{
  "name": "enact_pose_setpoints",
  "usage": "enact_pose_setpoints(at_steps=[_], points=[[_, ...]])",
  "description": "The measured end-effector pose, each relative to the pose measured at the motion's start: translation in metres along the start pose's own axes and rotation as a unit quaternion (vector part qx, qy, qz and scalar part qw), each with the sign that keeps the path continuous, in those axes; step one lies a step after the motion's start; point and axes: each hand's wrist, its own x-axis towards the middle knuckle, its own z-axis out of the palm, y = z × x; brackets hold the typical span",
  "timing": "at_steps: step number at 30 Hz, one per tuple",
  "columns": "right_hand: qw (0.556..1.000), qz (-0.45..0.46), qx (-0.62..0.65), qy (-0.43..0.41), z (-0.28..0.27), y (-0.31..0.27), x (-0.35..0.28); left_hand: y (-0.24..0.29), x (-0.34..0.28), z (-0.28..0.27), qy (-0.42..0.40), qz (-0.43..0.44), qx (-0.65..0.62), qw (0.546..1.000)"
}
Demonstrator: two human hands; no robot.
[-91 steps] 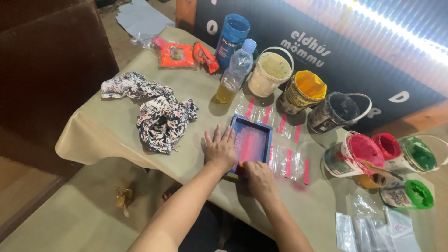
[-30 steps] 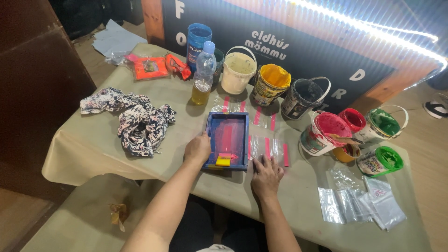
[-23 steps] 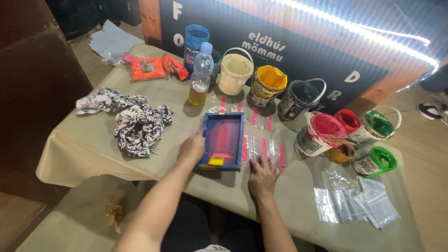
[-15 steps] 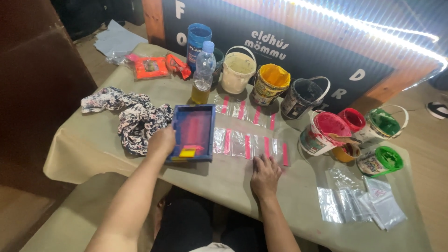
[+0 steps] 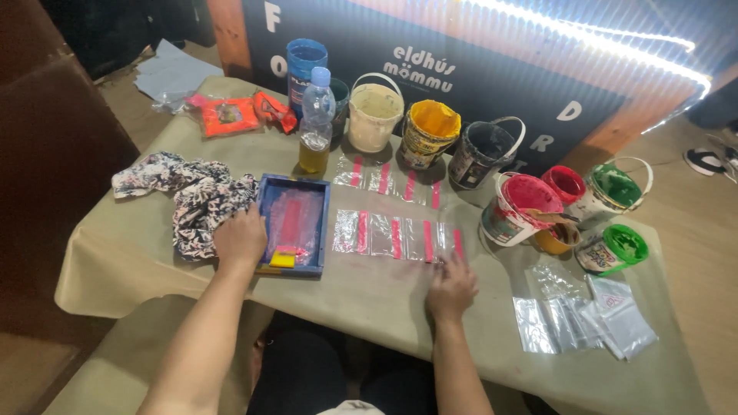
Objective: The person uses a yellow squeegee to spread pink ink across a blue screen printing frame. They then lift the frame to reveal a printed design on a plastic sheet. The person wipes the table with a patterned cloth and arranges several plastic sheets on the surface before repeating the printing process.
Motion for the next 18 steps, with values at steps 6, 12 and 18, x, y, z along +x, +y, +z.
enact_pose_setpoints(at_steps=[6,12,18], points=[[0.986,0.109,0.124,0.009,0.009,0.059,0.035,0.066,-0.03,0.066,0.284,0.185,-0.083,0.937],[0.991,0.112,0.064,-0.023,-0.014,0.025,0.019,0.128,-0.091,0.07,0.254,0.274,-0.169,0.912],[1.0,0.005,0.015,0.007,-0.013,0.016,0.009,0.122,-0.091,0.074,0.286,0.247,-0.123,0.918]])
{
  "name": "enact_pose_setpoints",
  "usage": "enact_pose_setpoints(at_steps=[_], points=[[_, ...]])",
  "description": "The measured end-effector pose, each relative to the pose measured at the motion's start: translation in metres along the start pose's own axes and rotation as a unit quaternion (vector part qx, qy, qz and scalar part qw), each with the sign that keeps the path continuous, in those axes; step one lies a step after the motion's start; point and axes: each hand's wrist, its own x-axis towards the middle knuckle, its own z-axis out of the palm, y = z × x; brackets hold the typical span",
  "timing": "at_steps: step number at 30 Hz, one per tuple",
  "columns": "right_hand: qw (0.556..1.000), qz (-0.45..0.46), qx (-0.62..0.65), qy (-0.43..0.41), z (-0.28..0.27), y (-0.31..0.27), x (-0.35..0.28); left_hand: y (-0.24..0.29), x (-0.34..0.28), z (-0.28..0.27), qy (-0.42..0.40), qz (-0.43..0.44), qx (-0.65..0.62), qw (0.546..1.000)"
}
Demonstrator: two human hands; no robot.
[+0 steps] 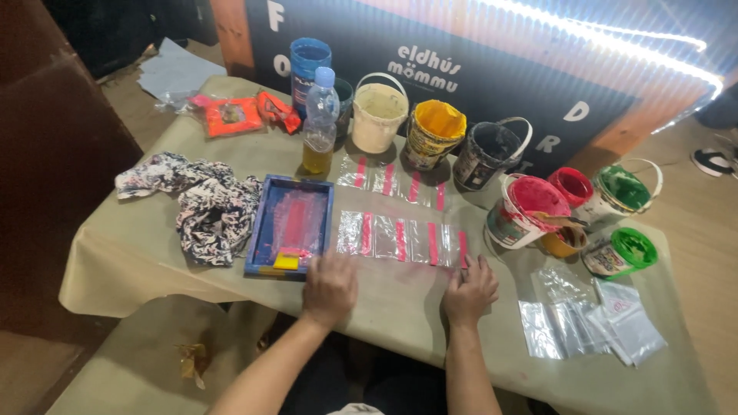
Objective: The person uses a yellow squeegee to spread pink ink across a blue screen printing frame. They then lift the frame to reveal a printed design on a plastic sheet. The person wipes the table with a patterned cloth and arranges several plastic sheets on the surface before repeating the printing process.
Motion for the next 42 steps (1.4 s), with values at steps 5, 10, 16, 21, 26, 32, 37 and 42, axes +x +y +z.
enact_pose_setpoints(at_steps=[5,10,16,21,26,32,37,42], points=[[0.999,-0.019,-0.022,0.03,0.017,0.014,0.001,-0.082,0.048,-0.033,-0.017,-0.122,0.122,0.985],[0.994,-0.033,-0.064,0.082,0.032,0.026,0.004,-0.078,0.059,-0.054,-0.014,-0.051,0.096,0.994],[0.987,-0.135,-0.03,0.087,0.021,0.005,-0.005,-0.129,0.053,-0.048,-0.016,-0.189,0.132,0.973],[0.994,-0.1,-0.034,0.026,0.024,0.008,-0.002,-0.219,0.036,-0.07,-0.285,-0.438,0.111,0.845],[0.998,-0.061,-0.026,0.01,0.026,0.006,0.0,-0.242,-0.001,-0.044,-0.281,-0.435,0.133,0.845],[0.999,0.041,-0.005,0.014,0.021,0.02,0.008,-0.235,-0.005,-0.042,-0.234,-0.445,0.118,0.856],[0.984,0.15,0.089,-0.033,0.025,0.043,0.057,-0.183,0.021,-0.049,-0.15,-0.442,0.123,0.876],[0.939,0.224,0.228,-0.129,0.019,0.052,0.115,-0.124,0.053,-0.028,0.022,-0.159,0.126,0.979]])
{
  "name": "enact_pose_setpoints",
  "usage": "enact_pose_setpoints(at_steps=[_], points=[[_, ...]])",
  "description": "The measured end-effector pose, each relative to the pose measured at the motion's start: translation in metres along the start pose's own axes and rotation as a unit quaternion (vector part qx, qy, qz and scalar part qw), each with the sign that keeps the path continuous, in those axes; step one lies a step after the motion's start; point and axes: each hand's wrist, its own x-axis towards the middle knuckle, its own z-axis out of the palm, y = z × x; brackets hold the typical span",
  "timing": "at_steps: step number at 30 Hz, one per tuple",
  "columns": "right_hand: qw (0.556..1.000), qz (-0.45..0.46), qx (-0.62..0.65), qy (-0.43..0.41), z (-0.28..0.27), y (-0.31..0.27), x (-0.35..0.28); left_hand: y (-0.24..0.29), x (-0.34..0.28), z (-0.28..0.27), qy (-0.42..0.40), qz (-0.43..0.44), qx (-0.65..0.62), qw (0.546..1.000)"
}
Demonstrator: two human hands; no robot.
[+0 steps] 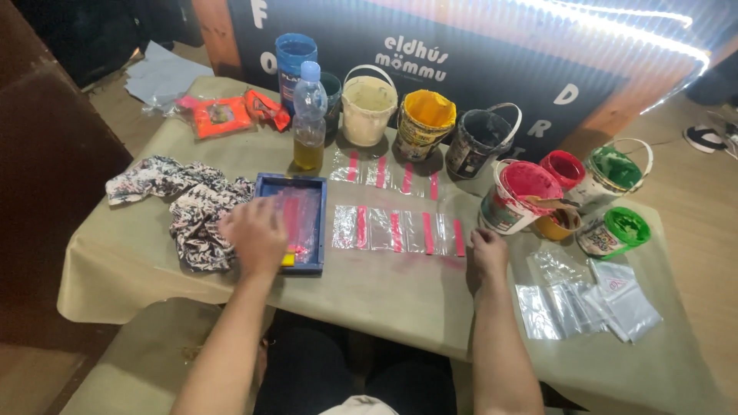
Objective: The person uses a yellow squeegee to spread pink ink across a blue screen printing frame. They then lift the frame to reveal a printed design on a plastic sheet. The person wipes the table with a patterned cloth and arranges several plastic sheets on the surface before repeating the printing process.
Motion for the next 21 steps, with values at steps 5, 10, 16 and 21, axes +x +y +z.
enact_pose_setpoints(at_steps=[5,10,16,21], points=[[0.99,-0.06,-0.108,-0.067,0.002,-0.044,-0.007,0.054,0.012,0.043,-0.102,0.087,-0.025,0.991],[0.968,-0.092,-0.218,-0.087,0.014,-0.063,0.002,0.072,0.019,0.109,-0.232,0.148,-0.027,0.961],[0.943,-0.132,-0.254,-0.17,0.023,-0.104,-0.012,0.101,0.052,0.121,-0.385,0.155,0.01,0.91],[0.923,-0.136,-0.311,-0.179,0.026,-0.117,0.0,0.112,0.065,0.14,-0.511,0.101,0.005,0.854]])
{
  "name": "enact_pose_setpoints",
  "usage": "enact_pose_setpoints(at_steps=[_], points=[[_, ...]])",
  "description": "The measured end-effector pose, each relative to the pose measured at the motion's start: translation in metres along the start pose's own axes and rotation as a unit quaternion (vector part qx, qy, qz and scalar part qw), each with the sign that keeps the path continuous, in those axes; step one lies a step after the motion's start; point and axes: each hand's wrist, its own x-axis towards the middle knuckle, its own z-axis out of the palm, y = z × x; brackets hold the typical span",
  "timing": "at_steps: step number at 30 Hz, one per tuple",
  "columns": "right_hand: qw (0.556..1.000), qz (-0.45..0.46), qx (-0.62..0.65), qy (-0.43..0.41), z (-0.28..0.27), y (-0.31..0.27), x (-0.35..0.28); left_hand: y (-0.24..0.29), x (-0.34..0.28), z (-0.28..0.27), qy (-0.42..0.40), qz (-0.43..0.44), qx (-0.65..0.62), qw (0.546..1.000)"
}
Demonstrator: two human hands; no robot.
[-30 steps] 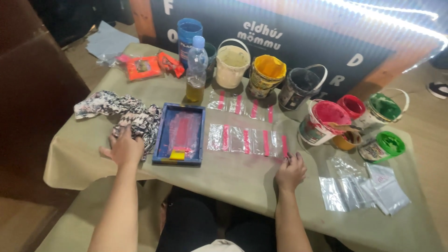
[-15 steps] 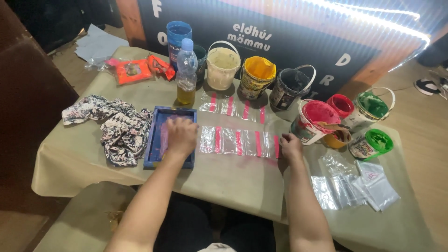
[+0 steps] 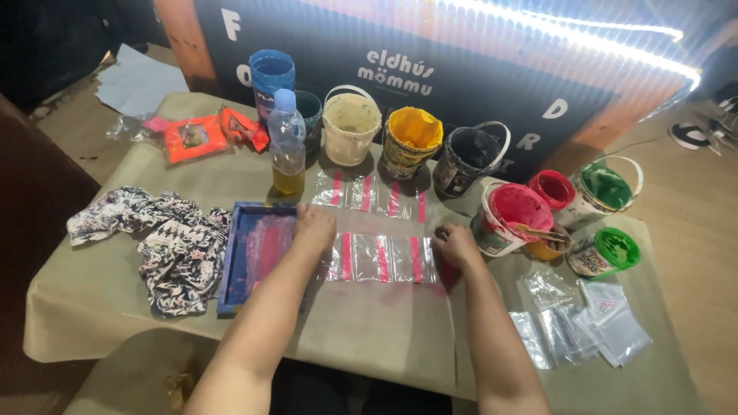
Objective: The person uses a yellow squeegee to spread pink ink across a blue screen printing frame. They then lift the frame to reveal a printed design on a plastic sheet. The person wipes the table with a patterned cloth and arranges several plastic sheets on the surface before repeating the printing process.
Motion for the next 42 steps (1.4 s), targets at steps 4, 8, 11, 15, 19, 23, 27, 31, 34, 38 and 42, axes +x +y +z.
enact_pose_setpoints(at_steps=[4,8,11,15,19,23,27,31,34,38,42], points=[[0.997,-0.001,-0.072,-0.025,0.0,0.001,0.012,0.002,0.008,-0.003,-0.06,-0.008,-0.017,0.998],[0.993,-0.002,-0.112,-0.03,0.001,0.001,0.018,-0.001,-0.015,-0.03,-0.056,0.004,-0.031,0.998],[0.994,-0.017,-0.101,-0.039,-0.009,-0.003,0.008,-0.007,-0.023,-0.046,-0.054,0.011,-0.063,0.996],[0.998,-0.055,-0.003,-0.02,-0.04,-0.02,-0.026,-0.02,-0.025,-0.06,-0.065,0.001,-0.105,0.992],[0.995,-0.092,-0.006,0.045,-0.03,0.017,-0.005,-0.032,-0.012,-0.056,-0.062,-0.011,-0.116,0.991],[0.993,-0.105,0.003,0.059,-0.042,0.007,-0.012,-0.032,-0.026,-0.069,-0.001,-0.002,-0.08,0.997],[0.992,-0.107,-0.031,0.067,-0.052,-0.003,-0.02,-0.033,-0.032,-0.073,0.051,-0.006,-0.032,0.998],[0.992,-0.088,-0.029,0.082,-0.055,-0.01,-0.027,-0.027,-0.047,-0.093,0.039,-0.041,-0.093,0.994],[0.99,-0.063,-0.044,0.115,-0.053,-0.009,-0.022,-0.025,-0.048,-0.097,0.044,-0.059,-0.13,0.989],[0.989,-0.052,-0.018,0.134,-0.042,0.001,0.001,-0.028,-0.033,-0.09,0.047,-0.091,-0.18,0.978],[0.97,-0.095,0.043,0.219,-0.042,-0.011,0.004,-0.033,-0.006,-0.08,0.099,-0.103,-0.25,0.958]])
